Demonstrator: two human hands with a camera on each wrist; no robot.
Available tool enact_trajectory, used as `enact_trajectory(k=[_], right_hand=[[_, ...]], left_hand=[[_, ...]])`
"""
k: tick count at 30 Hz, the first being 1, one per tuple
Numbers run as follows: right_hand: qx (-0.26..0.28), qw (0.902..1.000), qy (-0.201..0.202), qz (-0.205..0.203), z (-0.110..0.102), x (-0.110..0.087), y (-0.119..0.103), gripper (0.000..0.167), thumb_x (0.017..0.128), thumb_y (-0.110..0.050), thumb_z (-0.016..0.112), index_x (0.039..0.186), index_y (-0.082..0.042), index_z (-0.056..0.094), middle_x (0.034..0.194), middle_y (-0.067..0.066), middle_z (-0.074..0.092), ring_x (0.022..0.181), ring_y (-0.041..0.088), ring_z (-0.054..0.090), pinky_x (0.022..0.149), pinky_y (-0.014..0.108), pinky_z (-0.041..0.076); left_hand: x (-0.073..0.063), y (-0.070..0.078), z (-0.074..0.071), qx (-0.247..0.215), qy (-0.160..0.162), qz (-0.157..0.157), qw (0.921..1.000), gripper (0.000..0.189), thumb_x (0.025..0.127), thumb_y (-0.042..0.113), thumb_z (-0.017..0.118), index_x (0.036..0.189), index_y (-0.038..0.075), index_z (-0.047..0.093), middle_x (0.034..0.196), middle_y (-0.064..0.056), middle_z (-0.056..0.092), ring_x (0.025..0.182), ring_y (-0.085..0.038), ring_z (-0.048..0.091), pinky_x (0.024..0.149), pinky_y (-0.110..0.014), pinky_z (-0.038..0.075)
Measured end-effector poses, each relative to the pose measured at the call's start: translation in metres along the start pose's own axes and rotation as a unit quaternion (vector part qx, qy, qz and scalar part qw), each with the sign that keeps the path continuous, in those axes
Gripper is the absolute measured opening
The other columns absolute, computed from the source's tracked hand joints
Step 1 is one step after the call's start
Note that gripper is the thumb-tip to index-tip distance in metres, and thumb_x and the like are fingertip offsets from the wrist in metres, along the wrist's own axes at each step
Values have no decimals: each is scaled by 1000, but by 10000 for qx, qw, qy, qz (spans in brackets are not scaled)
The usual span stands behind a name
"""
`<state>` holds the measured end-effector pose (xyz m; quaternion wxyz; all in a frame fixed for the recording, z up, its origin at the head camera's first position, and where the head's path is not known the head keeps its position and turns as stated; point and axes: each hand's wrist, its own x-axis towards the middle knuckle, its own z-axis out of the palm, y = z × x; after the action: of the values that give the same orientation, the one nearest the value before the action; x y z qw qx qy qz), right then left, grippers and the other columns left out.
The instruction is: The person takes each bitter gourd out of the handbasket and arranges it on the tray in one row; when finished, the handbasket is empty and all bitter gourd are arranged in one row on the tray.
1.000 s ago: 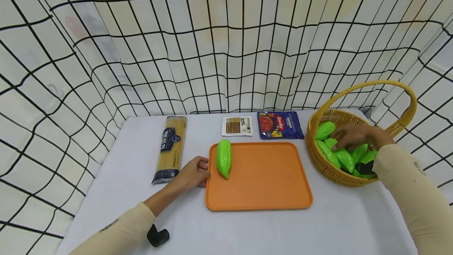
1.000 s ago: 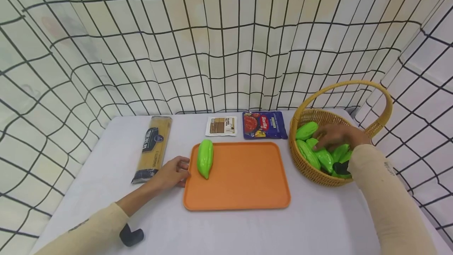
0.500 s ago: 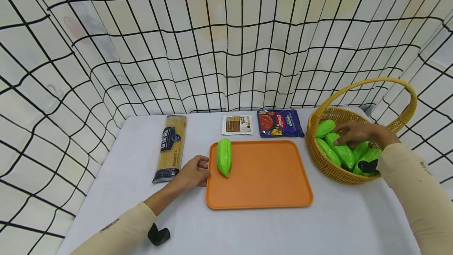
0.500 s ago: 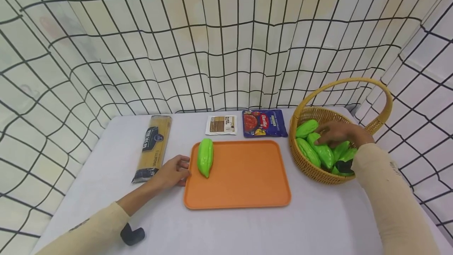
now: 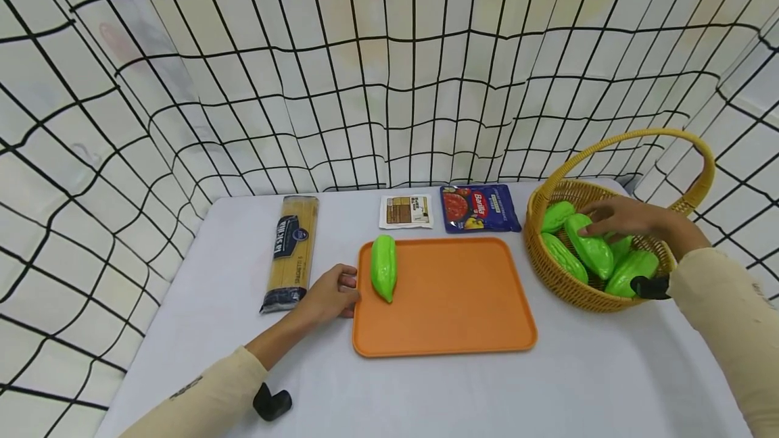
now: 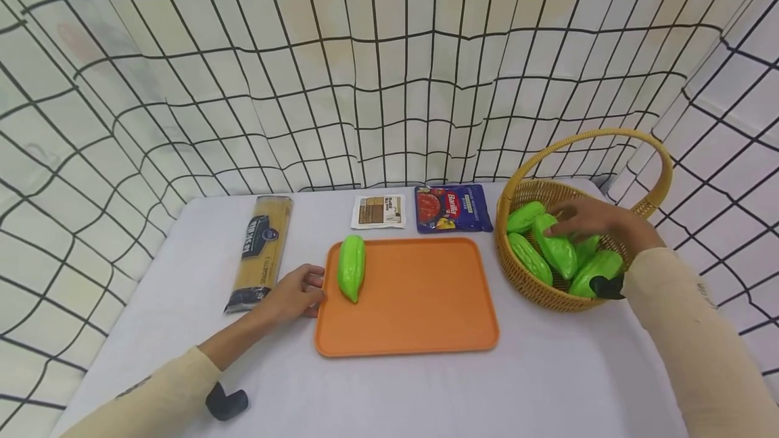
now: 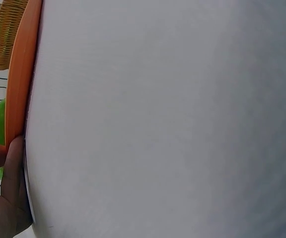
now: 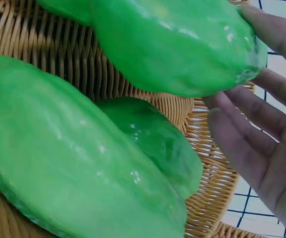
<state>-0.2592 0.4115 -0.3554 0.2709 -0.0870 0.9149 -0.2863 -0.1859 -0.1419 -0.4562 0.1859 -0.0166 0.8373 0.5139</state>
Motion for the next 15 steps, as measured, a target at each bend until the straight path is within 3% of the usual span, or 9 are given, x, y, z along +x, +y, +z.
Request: enact_trajectory(k=[6, 15], right_hand=[[-119, 9989, 450, -83, -2, -7, -5, 77, 98, -44, 62, 150, 4, 33, 146, 37, 40, 123, 47, 55, 90, 48, 61], [-162, 9979, 611, -123, -3, -15, -13, 80, 98, -46, 59, 152, 4, 29, 145, 39, 38, 122, 49, 56, 87, 48, 62]], left_hand=[[0, 1, 0, 58, 5, -23, 10000, 52, 92, 8, 63, 141, 4, 47, 120, -13, 54, 98, -20, 64, 70, -30, 64], [0, 2, 1, 84, 12, -62, 9999, 52, 92, 8, 63, 141, 4, 47, 119, -12, 54, 97, -20, 64, 70, -30, 64]])
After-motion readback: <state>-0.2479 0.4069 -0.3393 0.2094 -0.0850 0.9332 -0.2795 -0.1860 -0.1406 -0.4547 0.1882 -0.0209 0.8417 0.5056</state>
